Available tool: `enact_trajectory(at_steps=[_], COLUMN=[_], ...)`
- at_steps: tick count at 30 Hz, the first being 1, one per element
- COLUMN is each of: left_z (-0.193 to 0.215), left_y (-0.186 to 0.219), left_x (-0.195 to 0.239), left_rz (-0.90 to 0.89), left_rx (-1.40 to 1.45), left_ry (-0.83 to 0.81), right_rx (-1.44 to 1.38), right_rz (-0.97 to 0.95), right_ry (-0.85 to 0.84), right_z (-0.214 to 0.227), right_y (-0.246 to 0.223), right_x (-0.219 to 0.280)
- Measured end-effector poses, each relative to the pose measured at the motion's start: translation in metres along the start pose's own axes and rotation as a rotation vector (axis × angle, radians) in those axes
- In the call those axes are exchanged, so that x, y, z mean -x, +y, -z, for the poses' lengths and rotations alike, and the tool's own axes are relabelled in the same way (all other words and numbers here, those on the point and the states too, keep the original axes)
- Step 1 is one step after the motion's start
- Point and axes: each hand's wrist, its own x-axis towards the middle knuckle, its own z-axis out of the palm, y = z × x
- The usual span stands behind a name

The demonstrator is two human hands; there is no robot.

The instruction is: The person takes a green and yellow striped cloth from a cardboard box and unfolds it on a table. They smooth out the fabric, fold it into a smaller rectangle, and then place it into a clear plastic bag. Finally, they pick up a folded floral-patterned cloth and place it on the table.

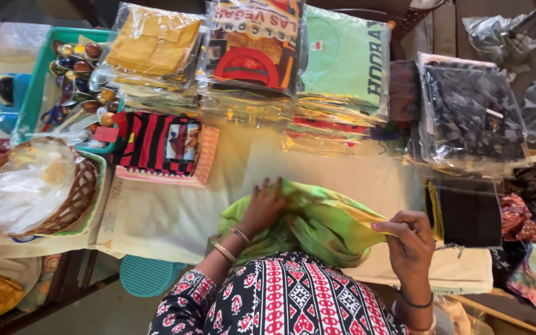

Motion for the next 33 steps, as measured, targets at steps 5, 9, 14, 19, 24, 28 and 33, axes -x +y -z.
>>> enact_trajectory(at_steps=[5,9,14,19,24,28,33], left_z=[0.024,0.026,0.013,0.042,0.049,-0.017,-0.038], left_y=[-0.043,-0.061,-0.083,-0.095,-0.087,-0.062,-0.009], left_x=[-0.001,0.004,0.017,0.027,0.037,0.056,0.076], left_rz=[0.169,0.21,0.312,0.512,0.464,0.261,0.173], left_rx=[-0.015,-0.013,0.052,0.117,0.313,0.387,0.499], left_ry=[0.14,0.28,0.37,0.368,0.612,0.343,0.067], right_rx=[0.011,0.066,0.134,0.2,0.268,0.485,0.706], right_rz=[-0.02,-0.059,-0.059,-0.069,-0.158,-0.356,-0.479], right_ry=[0.055,0.055,0.087,0.133,0.087,-0.28,-0.812], right_z=[0.023,0.03,0.042,0.06,0.064,0.048,-0.005], right_y=[0.009,0.016,0.037,0.064,0.112,0.252,0.293], right_x=[-0.004,-0.008,-0.01,-0.007,-0.007,0.051,0.086])
